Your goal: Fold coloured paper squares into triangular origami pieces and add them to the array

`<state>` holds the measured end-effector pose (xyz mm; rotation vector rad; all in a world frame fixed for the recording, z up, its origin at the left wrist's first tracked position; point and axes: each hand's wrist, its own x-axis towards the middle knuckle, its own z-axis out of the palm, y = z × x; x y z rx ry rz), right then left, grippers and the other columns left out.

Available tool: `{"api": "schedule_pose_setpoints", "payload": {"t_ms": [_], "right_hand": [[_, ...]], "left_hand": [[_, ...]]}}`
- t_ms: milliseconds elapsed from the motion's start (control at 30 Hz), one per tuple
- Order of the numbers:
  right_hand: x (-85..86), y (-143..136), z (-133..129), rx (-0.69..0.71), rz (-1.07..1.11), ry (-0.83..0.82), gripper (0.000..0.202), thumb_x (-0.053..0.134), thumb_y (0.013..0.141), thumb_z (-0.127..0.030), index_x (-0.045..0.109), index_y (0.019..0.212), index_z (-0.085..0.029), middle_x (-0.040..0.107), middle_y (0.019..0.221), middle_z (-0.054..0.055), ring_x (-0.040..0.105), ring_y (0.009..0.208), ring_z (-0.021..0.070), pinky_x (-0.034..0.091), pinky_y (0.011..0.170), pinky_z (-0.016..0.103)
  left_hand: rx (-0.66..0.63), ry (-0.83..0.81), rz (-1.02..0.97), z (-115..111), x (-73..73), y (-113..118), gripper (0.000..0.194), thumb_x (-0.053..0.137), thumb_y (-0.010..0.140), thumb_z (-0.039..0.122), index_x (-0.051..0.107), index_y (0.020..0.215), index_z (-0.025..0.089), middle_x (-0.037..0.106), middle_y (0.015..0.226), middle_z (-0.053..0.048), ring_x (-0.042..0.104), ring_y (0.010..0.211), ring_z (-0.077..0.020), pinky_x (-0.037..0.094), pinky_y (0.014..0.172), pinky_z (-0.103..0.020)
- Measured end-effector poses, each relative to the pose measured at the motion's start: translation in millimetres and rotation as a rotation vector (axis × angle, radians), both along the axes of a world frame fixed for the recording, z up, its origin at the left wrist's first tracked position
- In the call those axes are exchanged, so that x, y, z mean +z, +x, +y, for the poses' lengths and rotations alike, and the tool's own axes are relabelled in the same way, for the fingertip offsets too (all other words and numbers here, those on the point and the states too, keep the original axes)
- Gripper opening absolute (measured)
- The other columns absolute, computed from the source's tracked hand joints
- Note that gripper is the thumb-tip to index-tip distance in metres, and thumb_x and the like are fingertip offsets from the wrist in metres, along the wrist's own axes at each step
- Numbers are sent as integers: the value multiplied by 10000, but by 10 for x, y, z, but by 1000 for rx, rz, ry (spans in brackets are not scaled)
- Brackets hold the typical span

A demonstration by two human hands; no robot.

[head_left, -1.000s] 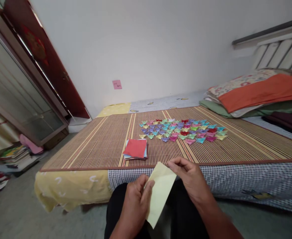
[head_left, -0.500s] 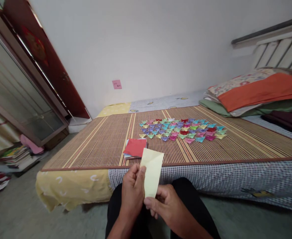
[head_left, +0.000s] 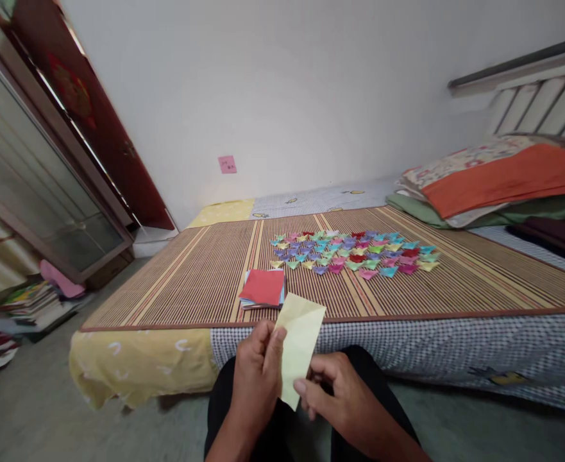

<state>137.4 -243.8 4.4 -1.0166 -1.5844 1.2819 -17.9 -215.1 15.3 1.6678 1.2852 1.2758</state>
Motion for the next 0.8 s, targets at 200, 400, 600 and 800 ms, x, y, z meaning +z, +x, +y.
{"api": "schedule_pose_setpoints", "payload": {"t_ms": [200, 400, 600, 800], "right_hand": [[-37, -28, 66, 44, 89, -72, 278, 626, 877, -403, 628, 719, -174, 486, 548, -48, 415, 469, 96, 332, 451, 217], [12, 223, 402, -170, 155, -26, 461, 656, 843, -564, 552, 594, -191, 453, 489, -48, 382, 438, 95, 289, 427, 225], [102, 519, 894, -271, 231, 44, 389, 688, 848, -554, 707, 776, -172, 615, 649, -3, 519, 544, 122, 434, 524, 240], [259, 464, 1328, -5, 42, -10, 227, 802, 751, -363, 750, 845, -163, 671, 687, 7, 594, 608, 146, 442, 539, 235]], "left_hand": [[-53, -35, 22, -22, 41, 31, 375, 490, 995, 481, 505, 730, 216, 444, 620, 46, 407, 558, -129, 322, 527, -232], [-115, -19, 120, 68, 134, -38, 371, 504, 986, 431, 453, 687, 217, 411, 624, 42, 389, 586, -133, 306, 544, -239], [-191, -48, 151, 411, 232, -173, 395, 501, 968, 421, 381, 646, 225, 360, 630, 46, 356, 599, -134, 298, 554, -242], [-319, -141, 282, 879, 289, -143, 352, 541, 948, 388, 483, 653, 206, 417, 609, 47, 373, 566, -124, 266, 509, -231]]}}
